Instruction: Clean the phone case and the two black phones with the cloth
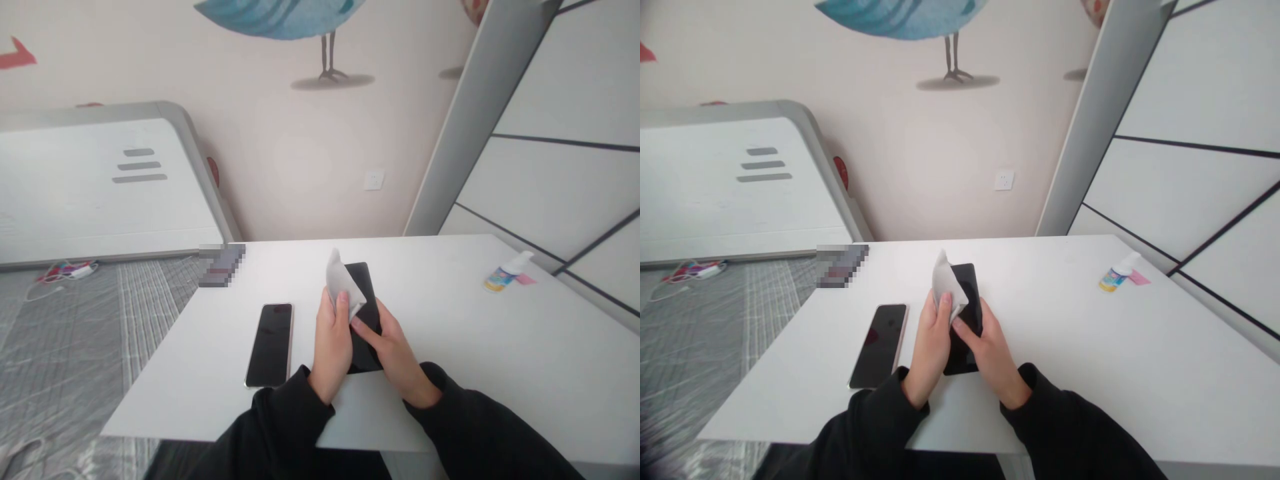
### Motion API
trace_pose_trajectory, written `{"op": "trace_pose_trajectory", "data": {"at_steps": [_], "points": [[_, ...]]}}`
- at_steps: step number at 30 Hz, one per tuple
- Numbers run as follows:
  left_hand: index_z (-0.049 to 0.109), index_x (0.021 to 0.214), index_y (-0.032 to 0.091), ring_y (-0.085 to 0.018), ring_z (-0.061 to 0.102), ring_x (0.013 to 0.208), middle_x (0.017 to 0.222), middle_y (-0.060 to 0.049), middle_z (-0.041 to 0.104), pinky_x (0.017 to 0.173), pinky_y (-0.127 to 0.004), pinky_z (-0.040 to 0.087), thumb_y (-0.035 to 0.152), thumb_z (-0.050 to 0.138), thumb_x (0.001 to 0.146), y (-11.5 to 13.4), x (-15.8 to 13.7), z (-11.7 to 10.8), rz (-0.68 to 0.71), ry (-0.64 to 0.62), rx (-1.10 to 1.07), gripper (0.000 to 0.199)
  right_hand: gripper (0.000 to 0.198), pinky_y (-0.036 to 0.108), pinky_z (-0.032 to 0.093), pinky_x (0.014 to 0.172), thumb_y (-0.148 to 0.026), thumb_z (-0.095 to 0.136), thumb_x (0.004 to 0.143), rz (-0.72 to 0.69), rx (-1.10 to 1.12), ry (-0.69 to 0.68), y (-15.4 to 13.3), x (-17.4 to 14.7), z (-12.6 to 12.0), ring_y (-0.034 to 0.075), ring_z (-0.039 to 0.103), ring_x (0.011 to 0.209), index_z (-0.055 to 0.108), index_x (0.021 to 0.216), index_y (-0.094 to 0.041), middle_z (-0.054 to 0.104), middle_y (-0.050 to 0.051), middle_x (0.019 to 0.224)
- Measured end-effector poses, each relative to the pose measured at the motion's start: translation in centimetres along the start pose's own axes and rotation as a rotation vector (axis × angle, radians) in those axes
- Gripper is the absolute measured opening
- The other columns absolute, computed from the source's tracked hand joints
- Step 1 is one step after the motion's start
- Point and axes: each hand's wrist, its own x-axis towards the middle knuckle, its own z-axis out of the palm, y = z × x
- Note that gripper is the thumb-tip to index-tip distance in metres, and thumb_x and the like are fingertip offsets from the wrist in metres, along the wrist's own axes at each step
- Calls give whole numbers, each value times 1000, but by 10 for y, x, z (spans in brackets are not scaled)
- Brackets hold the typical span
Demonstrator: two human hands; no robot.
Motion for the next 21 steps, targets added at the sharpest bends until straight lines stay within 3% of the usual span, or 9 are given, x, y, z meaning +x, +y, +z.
{"op": "trace_pose_trajectory", "data": {"at_steps": [7, 11, 13, 16, 21], "points": [[60, 124, 17, -25, 64, 123, 126, -11, 70, 111, -37, 44, 40, 44, 102, 15, 3, -9, 43, -111, -66, 36, 51, 46, 32, 124, -58, 62, 93, -128, -43, 48, -2, -6, 6, 28, 48, 143, 64, 135, -29, 62, 3, 146], [56, 133, 18, -26, 58, 132, 136, -12, 65, 116, -37, 40, 40, 44, 103, 12, -10, -12, 27, -156, -55, 39, 50, 48, 41, 118, -59, 59, 94, -198, -113, 201, -8, 1, 7, 30, 57, 134, 67, 129, -25, 69, 7, 136], [52, 139, 19, -27, 56, 134, 140, -12, 63, 116, -38, 41, 40, 45, 103, 8, -24, -14, -28, -240, -36, 42, 50, 50, 45, 113, -60, 58, 94, -199, -115, 263, -13, 5, 5, 31, 62, 126, 67, 126, -23, 71, 9, 132], [55, 136, 20, -29, 58, 131, 138, -12, 65, 112, -41, 44, 41, 48, 102, 10, -34, -21, -72, -360, -1, 41, 47, 48, 50, 107, -60, 59, 93, -194, -118, 245, -17, 2, 2, 30, 66, 119, 69, 122, -23, 73, 8, 126], [61, 124, 20, -26, 63, 123, 129, -9, 69, 110, -39, 45, 42, 45, 103, 28, -16, -27, 43, -212, -14, 34, 40, 46, 45, 112, -55, 60, 96, -142, -103, 127, -14, -20, 12, 27, 64, 123, 68, 125, -29, 72, 4, 129]]}}
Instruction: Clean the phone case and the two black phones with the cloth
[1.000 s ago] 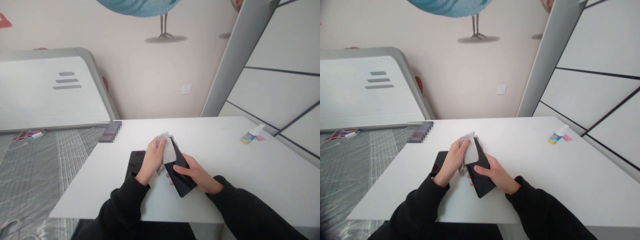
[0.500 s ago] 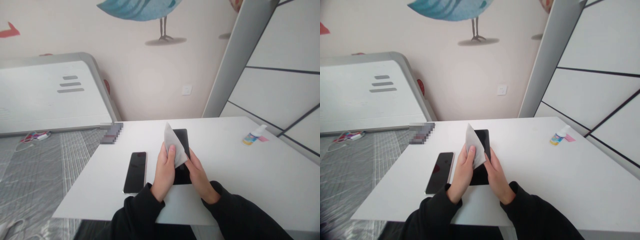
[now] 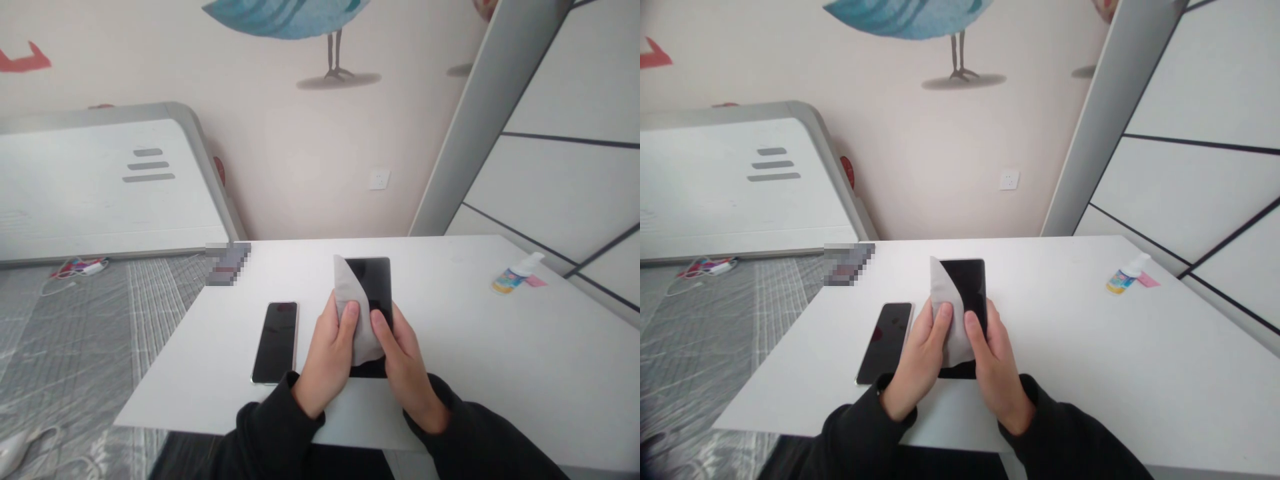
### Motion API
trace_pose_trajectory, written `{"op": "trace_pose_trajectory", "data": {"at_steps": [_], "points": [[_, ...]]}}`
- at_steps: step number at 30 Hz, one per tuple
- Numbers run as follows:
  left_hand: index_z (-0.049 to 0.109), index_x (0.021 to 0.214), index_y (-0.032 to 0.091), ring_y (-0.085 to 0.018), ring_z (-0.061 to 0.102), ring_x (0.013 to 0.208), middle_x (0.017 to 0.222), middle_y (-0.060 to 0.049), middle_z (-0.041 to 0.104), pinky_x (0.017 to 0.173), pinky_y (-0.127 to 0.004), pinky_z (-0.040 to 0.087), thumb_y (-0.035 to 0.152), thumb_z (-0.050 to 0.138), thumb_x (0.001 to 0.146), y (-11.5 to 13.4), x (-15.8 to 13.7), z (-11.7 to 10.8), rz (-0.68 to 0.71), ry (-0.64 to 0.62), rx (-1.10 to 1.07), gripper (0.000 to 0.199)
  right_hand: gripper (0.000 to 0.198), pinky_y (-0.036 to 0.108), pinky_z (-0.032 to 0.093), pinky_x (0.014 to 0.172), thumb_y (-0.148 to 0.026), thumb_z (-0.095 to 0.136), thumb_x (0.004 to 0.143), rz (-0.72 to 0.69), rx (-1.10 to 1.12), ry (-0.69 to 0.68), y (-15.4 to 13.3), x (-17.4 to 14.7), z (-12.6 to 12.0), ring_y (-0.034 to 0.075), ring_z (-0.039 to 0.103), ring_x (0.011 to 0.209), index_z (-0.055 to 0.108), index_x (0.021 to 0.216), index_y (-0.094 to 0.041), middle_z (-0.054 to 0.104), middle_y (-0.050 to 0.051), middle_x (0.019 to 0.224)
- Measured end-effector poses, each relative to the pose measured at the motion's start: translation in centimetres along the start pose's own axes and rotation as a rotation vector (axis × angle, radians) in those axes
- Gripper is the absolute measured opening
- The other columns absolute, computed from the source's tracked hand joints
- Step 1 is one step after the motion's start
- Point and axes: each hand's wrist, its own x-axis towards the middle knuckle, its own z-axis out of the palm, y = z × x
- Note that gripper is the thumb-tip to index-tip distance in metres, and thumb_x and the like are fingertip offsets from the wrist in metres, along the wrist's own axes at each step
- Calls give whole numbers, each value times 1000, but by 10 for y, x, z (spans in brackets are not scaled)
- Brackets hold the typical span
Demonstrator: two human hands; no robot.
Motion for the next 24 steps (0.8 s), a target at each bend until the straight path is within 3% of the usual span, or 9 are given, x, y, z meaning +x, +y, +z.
{"op": "trace_pose_trajectory", "data": {"at_steps": [4, 7, 13, 21, 24], "points": [[56, 132, 21, -23, 61, 127, 134, -9, 67, 110, -35, 45, 40, 48, 103, -3, -9, 9, 21, 92, -20, 36, 41, 46, 49, 109, -57, 61, 94, -36, 34, 79, -7, 0, 9, 28, 66, 119, 70, 120, -27, 74, 5, 125], [53, 137, 22, -22, 55, 134, 141, -8, 62, 113, -32, 42, 41, 48, 104, -9, -23, 10, -25, 24, -34, 38, 42, 45, 55, 101, -59, 59, 94, -74, 30, 140, -11, 3, 12, 29, 69, 112, 71, 114, -25, 76, 6, 117], [58, 135, 23, -23, 60, 126, 133, -6, 67, 112, -35, 43, 44, 51, 103, 4, -9, -8, 0, 55, -93, 39, 42, 48, 48, 108, -60, 58, 95, 63, -36, 35, -5, -21, 16, 29, 65, 118, 69, 120, -28, 73, 6, 122], [58, 142, 27, -25, 52, 138, 146, -4, 61, 120, -35, 36, 50, 63, 98, -10, -38, 8, -146, -29, -457, 50, 47, 52, 49, 106, -63, 54, 91, 20, -167, 227, -9, -6, 17, 33, 64, 117, 65, 112, -23, 71, 11, 120], [61, 142, 26, -27, 53, 139, 146, -4, 62, 121, -37, 37, 46, 70, 93, -9, -41, 8, -157, -112, -631, 53, 45, 50, 50, 107, -57, 50, 96, -39, -174, 240, -4, -11, 20, 31, 60, 124, 54, 129, -27, 64, 10, 131]]}}
